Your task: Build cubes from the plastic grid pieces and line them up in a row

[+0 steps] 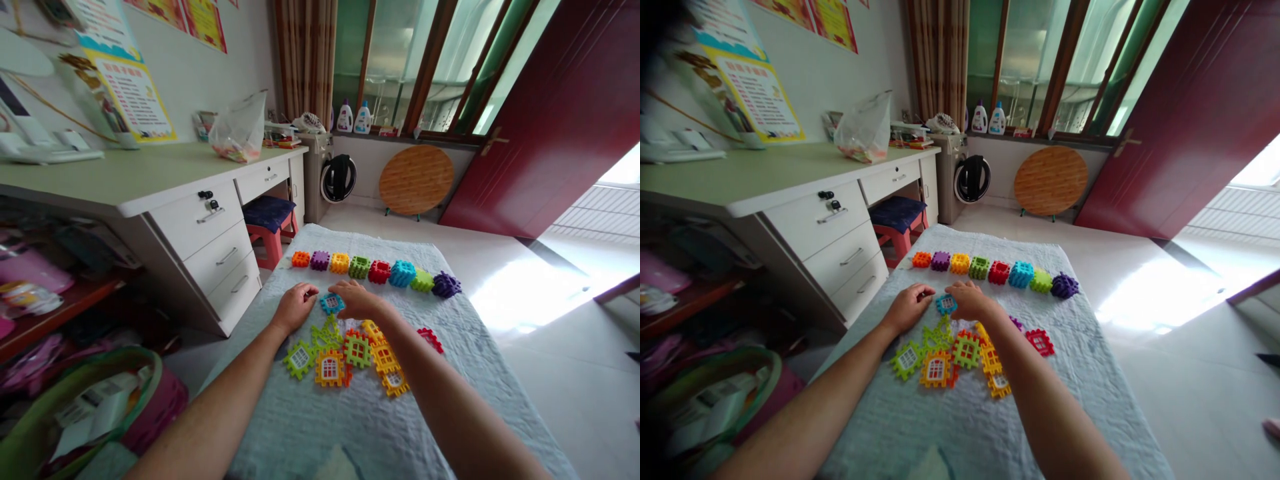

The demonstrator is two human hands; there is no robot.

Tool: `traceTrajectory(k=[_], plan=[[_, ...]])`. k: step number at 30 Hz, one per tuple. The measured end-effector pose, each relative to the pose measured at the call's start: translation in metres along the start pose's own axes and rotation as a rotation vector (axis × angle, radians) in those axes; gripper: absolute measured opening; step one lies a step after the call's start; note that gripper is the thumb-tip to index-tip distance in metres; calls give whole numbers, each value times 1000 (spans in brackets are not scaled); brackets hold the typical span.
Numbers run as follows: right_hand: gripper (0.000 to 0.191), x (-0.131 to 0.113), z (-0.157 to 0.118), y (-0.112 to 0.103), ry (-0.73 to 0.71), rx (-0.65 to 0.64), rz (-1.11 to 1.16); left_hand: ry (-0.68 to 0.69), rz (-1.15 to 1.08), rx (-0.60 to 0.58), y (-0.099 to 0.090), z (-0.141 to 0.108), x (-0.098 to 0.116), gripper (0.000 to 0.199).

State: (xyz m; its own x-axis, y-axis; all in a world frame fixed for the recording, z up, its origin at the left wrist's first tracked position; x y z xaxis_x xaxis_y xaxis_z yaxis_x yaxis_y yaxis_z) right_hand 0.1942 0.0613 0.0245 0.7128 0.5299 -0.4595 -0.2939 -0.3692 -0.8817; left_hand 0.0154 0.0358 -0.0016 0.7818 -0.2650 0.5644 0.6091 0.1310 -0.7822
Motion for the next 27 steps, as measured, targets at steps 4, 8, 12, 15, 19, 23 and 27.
traceTrajectory(k=[4, 8, 12, 15, 19, 23, 27], plan=[[55, 3, 1, 4, 12, 23, -7, 15, -12, -15, 0, 0, -2, 18], [55, 20, -25, -28, 10, 178, 54, 13, -28, -40, 0, 1, -7, 17], [54, 77, -65, -80, 214, 422, 21, 2, -40, -54, 2, 3, -9, 18], [51, 125, -86, -105, 301, 498, -31, -1, -40, -50, 2, 4, -9, 18], [51, 158, -89, -114, 302, 479, -70, -5, -35, -45, 2, 5, -10, 18], [53, 163, -80, -116, 299, 423, -60, -2, -39, -43, 1, 4, -10, 18], [55, 166, -73, -119, 327, 356, -52, -7, -39, -44, 0, 4, -9, 18]])
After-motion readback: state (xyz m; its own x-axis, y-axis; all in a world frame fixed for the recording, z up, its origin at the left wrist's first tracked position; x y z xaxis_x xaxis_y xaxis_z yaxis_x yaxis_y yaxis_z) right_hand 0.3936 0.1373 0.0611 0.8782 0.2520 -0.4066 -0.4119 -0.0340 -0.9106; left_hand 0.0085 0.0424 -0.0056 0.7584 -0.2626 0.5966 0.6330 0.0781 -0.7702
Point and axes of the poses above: each hand's wrist, its own z-axis towards the middle knuckle, its own y-axis out of the palm, x = y × z, the point moved 2 cm from there along z, towards the middle knuckle, and after that the axes turned 11 degrees about z, right-handed, at the moved point
